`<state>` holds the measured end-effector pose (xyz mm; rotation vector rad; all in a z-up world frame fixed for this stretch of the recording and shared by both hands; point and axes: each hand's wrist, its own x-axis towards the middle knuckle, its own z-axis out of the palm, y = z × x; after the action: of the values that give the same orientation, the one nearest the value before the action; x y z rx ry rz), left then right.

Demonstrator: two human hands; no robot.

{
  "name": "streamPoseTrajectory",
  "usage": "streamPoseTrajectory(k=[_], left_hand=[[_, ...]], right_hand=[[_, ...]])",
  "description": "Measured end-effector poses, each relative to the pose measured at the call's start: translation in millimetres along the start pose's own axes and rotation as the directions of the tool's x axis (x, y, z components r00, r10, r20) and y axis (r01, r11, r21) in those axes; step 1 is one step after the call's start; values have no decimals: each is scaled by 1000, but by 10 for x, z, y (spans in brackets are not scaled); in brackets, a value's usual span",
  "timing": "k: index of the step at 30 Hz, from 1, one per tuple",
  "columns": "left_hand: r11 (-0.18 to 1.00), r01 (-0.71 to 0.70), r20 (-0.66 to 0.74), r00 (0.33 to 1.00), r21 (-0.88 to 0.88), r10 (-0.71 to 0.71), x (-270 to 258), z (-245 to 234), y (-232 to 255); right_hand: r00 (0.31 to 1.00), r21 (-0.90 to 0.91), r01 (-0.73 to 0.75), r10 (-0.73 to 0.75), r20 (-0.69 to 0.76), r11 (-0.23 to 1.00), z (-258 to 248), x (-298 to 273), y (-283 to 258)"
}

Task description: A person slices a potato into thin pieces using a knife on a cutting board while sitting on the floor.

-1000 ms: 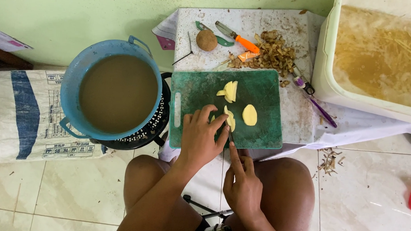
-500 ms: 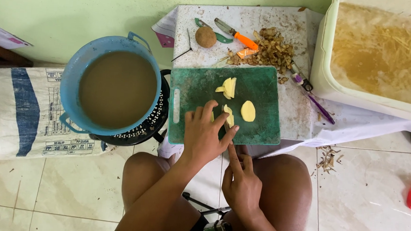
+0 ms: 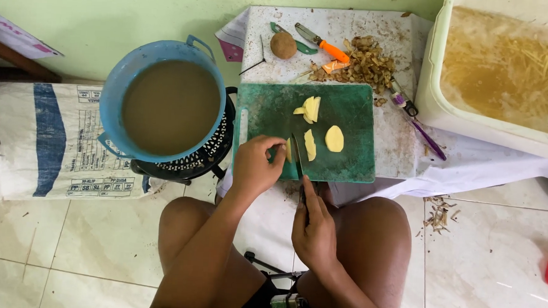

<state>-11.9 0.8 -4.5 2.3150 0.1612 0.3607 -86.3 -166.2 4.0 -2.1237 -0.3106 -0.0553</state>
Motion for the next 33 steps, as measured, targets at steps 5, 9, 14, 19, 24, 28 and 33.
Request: streamPoseTrajectory(k=[5, 9, 14, 19, 24, 28, 33], left_hand=[[1000, 13, -1, 1000, 8, -13, -2, 24, -30], [991, 114, 106, 989, -65, -107, 19, -50, -33], [996, 73, 79, 994, -46, -69, 27, -60, 9], [995, 17, 67, 997, 103, -24, 27, -15, 16], [987, 13, 81, 996, 163, -26, 52, 14, -5], [987, 21, 79, 996, 160, -34, 53, 50, -55], [988, 22, 71, 997, 153, -33, 58, 109, -132]], right_hand=[[1000, -58, -2, 2, 4, 998, 107, -43, 21], [999, -55, -3, 0, -48, 998, 198, -69, 151], [998, -96, 31, -37, -55, 995, 183, -36, 102], [996, -174, 63, -74, -54, 983, 211, -44, 18], [998, -304, 49, -62, -32, 951, 261, -57, -21], [998, -321, 49, -60, -26, 946, 287, -49, -6], [998, -387, 42, -56, -24, 921, 276, -67, -43]])
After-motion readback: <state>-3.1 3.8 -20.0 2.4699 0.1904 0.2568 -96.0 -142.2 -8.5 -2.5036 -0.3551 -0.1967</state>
